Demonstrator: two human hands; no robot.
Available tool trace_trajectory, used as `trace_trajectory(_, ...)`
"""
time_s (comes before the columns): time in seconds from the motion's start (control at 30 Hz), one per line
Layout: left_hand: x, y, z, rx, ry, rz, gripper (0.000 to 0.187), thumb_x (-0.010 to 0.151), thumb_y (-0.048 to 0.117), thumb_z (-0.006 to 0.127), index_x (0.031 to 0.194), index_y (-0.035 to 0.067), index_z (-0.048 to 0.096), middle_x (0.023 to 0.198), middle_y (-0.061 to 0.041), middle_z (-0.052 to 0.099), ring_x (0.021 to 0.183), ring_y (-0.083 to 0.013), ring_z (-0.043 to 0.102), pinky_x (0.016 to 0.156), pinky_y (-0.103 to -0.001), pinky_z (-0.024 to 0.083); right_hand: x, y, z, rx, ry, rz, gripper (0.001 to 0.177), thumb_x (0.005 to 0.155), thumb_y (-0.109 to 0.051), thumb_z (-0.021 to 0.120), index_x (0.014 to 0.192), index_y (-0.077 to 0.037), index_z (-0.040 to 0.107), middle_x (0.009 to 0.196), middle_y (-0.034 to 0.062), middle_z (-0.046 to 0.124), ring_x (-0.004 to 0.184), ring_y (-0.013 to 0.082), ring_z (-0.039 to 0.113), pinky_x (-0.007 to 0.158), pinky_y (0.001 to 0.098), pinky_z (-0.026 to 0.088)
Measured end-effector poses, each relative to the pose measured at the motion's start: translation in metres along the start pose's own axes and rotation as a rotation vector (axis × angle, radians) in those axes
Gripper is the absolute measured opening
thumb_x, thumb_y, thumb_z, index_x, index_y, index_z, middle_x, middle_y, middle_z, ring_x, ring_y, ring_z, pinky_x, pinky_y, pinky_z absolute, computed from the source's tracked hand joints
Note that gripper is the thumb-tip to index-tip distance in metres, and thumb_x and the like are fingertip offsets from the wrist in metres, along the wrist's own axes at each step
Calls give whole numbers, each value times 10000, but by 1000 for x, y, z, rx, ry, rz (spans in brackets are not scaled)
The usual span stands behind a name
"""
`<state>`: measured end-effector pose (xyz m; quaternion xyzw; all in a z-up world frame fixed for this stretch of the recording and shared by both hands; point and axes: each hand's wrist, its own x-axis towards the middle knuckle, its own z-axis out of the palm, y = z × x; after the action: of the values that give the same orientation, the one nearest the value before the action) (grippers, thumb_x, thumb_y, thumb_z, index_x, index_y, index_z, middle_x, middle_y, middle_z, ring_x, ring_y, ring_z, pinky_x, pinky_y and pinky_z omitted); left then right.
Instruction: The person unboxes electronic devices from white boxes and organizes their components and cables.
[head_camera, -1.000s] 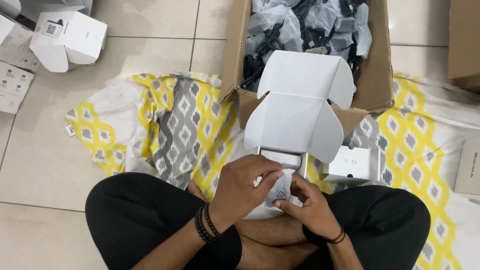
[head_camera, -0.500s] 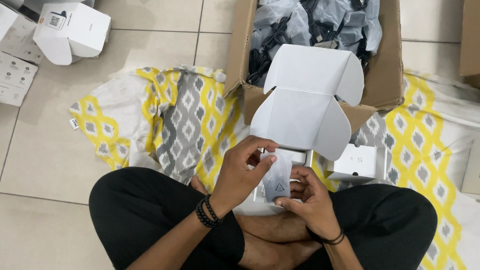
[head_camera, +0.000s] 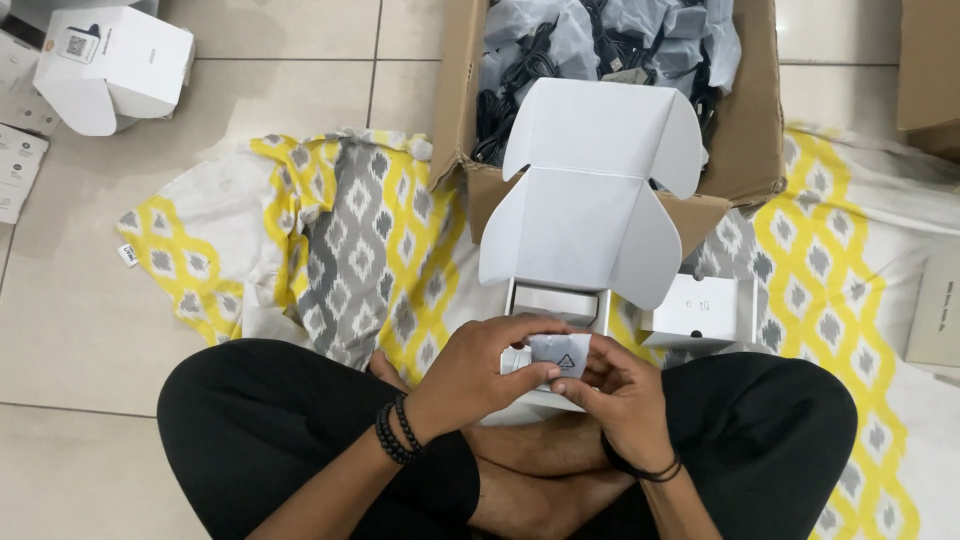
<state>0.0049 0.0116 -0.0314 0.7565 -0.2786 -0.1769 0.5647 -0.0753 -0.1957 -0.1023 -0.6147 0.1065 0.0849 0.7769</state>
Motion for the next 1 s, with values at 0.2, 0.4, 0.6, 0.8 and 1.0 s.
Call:
trace_trajectory(0.2, 7, -11, -4, 350, 69, -138, 383, 900, 348, 709, 1189, 97, 700, 964, -111, 726, 910, -285, 700, 774, -416, 538, -1, 18, 13, 25, 92, 116, 397, 838, 36, 753, 1219, 66, 645, 1055, 123, 746, 953, 152, 717, 834, 285, 611)
trace_trajectory(0.4, 17, -61, 14, 812, 37, 14, 127, 917, 195, 653, 964, 90, 705, 830, -53, 696, 854, -253, 677, 717, -420, 528, 7, 30, 16, 41, 232, 442, 300, 935, -146, 654, 1187, 11, 615, 956, 129, 730, 742, 192, 729, 644, 287, 600)
trace_trajectory(0.6, 27, -94, 36, 1085, 34, 23, 146, 790, 100, 674, 935, 95, 667, 837, -49, 702, 849, -232, 693, 708, -382, 546, 37, 45, 6, -82, 213, 368, 318, 959, -188, 655, 1139, 74, 652, 886, 126, 730, 702, 159, 721, 617, 266, 608)
trace_trajectory(0.8, 17, -92, 41, 989, 93, -95, 76, 809, 80, 665, 883, 97, 665, 808, -58, 699, 780, -245, 713, 655, -391, 554, 44, 12, 20, -318, 229, 361, 297, 954, -211, 672, 988, 81, 714, 794, 137, 752, 654, 157, 743, 576, 268, 619)
trace_trajectory(1.0, 10, -86, 42, 1026, 49, -160, 23, 841, 78, 652, 831, 96, 664, 812, -61, 704, 773, -237, 717, 621, -370, 562, 49, 0, 40, -666, 281, 413, 367, 986, -233, 662, 864, 107, 727, 698, 164, 748, 615, 192, 768, 570, 301, 603)
